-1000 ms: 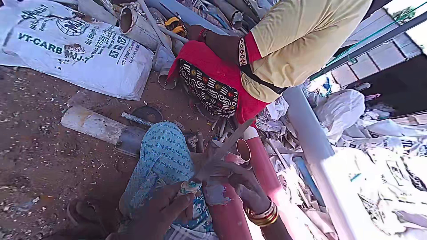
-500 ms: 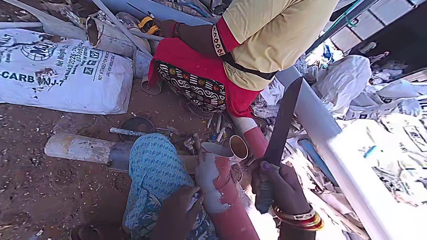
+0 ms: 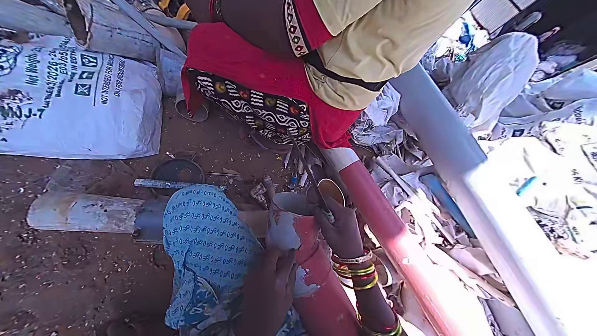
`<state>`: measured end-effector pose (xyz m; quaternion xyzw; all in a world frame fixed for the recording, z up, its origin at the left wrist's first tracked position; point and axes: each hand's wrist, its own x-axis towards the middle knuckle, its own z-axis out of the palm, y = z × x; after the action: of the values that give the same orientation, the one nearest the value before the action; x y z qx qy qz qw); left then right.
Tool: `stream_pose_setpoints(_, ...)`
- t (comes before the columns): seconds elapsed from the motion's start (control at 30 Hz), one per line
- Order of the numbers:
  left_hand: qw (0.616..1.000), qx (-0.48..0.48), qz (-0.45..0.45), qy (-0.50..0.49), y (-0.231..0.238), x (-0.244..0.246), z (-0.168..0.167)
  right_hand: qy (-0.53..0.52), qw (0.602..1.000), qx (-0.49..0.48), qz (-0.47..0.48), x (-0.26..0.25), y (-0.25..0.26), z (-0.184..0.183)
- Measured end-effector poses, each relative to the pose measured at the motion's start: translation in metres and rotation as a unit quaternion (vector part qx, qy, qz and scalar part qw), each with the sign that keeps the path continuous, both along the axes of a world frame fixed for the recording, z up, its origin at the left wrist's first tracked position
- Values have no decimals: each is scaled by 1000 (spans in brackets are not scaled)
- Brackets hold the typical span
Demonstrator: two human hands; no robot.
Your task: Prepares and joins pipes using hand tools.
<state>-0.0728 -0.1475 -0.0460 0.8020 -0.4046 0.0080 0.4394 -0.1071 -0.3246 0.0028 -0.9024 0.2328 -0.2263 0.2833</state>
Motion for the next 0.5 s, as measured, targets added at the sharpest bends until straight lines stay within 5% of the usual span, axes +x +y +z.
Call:
stream_pose_setpoints(0.33,986,41,19,163,-9,1,11,11,998,-61,-27,1,6,-9)
stream_pose_setpoints(0.5,994,14,4,108,-10,-4,10,11,997,-72,-34,1,7,-9)
